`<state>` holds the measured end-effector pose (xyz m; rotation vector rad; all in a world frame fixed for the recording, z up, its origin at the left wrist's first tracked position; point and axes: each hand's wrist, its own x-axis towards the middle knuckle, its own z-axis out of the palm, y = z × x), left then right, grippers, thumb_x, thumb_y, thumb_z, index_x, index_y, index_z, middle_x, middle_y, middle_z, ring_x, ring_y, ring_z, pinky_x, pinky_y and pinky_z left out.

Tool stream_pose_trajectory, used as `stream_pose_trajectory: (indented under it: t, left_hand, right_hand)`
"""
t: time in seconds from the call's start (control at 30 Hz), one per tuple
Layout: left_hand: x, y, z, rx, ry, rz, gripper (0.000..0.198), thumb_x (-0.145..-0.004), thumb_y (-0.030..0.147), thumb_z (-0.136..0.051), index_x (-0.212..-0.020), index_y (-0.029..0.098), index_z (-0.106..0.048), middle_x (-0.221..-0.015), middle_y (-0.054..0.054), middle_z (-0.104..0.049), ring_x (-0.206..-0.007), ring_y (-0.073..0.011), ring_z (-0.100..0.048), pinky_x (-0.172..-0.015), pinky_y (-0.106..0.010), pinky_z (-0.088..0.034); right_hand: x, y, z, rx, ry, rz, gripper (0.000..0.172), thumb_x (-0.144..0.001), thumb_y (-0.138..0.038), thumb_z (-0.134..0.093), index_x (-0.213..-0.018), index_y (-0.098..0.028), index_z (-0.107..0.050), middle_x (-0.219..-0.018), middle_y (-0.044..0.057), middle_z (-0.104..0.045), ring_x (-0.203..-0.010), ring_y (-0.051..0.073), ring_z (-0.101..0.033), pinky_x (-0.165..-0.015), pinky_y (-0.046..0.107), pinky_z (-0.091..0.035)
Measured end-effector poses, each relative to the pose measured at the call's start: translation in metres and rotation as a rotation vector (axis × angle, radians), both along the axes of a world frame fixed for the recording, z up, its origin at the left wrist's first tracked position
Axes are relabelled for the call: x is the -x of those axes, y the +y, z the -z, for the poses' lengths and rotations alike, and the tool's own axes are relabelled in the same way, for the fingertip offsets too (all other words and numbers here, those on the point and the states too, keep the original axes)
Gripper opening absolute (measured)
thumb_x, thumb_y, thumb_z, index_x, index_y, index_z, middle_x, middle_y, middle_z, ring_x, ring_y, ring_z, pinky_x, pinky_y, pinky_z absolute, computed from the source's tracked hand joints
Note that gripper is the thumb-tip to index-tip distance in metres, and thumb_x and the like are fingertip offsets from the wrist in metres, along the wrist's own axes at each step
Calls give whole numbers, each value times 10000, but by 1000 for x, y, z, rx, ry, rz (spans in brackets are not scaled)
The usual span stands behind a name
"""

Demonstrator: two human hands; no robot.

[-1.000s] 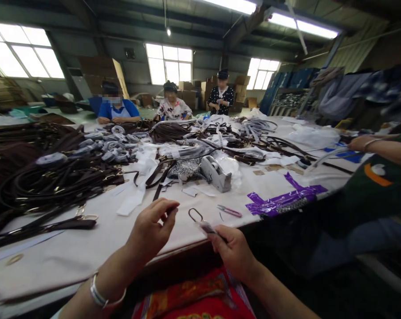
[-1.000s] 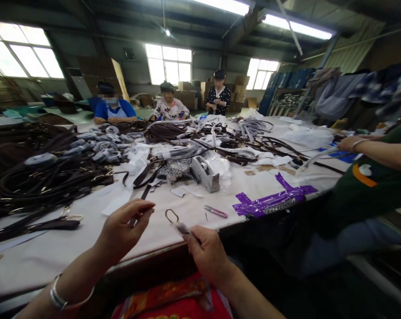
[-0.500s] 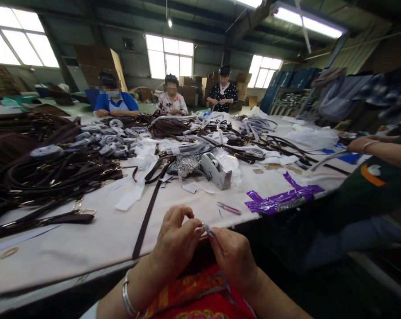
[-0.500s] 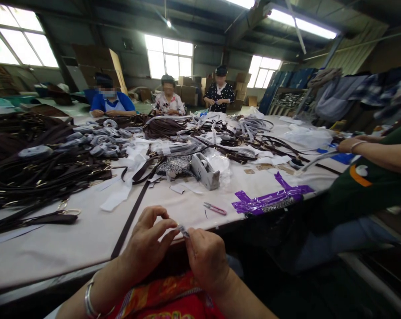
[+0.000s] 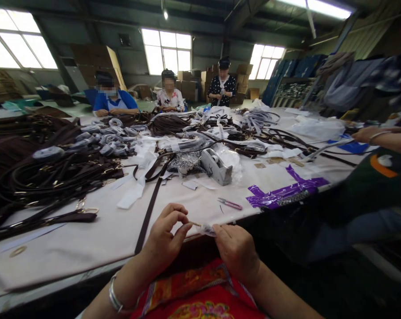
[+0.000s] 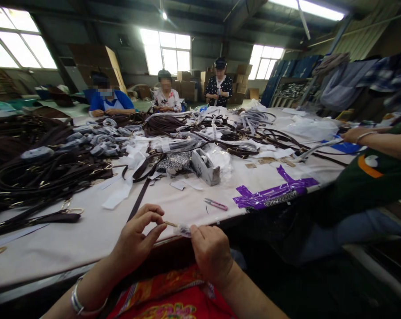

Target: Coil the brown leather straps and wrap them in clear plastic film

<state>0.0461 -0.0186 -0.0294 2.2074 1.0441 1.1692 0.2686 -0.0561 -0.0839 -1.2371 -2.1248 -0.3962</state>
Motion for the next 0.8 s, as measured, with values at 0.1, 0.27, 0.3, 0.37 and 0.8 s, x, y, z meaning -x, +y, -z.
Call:
stream_pose_trajectory:
  t: [0.1,0.27,0.3,0.37,0.8]
  left_hand:
    - [-2,1,2,-130,114,47,97,-907,103,-578,-942,186,-613,-1084,-96,-556,-1060,-217,-562,-900,-353,-495]
    - [-5,7,1,-282,415,135,280,-893,76,-541,-1098,225,-658,-1096,-109,-606,-997,-259,-573,-865,-446,-499]
    - [-5,9,1,-286,444,154,266,-891,78,-536,-1075,219,-666,-1063,-105,-623,-948,-252,-583,-838,-442,-502]
    - [-6,11,2,-282,452,185,240,-892,80,-523,-1034,201,-673,-995,-94,-648,-868,-233,-594,-792,-420,-507]
    - [-2,3,12,-20,208,96,139,-963,160,-474,-912,168,-602,-842,-58,-628,-769,-175,-587,-712,-311,-491]
  right_hand:
    - [2,-1,1,-8,5,-7,212,-974,-101,-459,-1004,-121,-668,-686,45,-628,-613,189,-534,-624,347,-298]
    - [4,-3,-3,24,-21,-42,237,-987,-121,-435,-1006,-124,-671,-686,43,-620,-612,195,-521,-620,354,-283]
    - [4,-3,-4,27,-18,-48,243,-990,-124,-428,-1006,-124,-671,-684,43,-619,-611,194,-520,-620,354,-282]
    - [4,-3,-4,33,-9,-60,253,-996,-130,-418,-998,-129,-671,-682,41,-618,-609,192,-520,-621,351,-283]
    - [3,-3,-5,435,254,-213,276,-1025,-215,-427,-926,-177,-682,-784,37,-700,-714,157,-659,-668,262,-414]
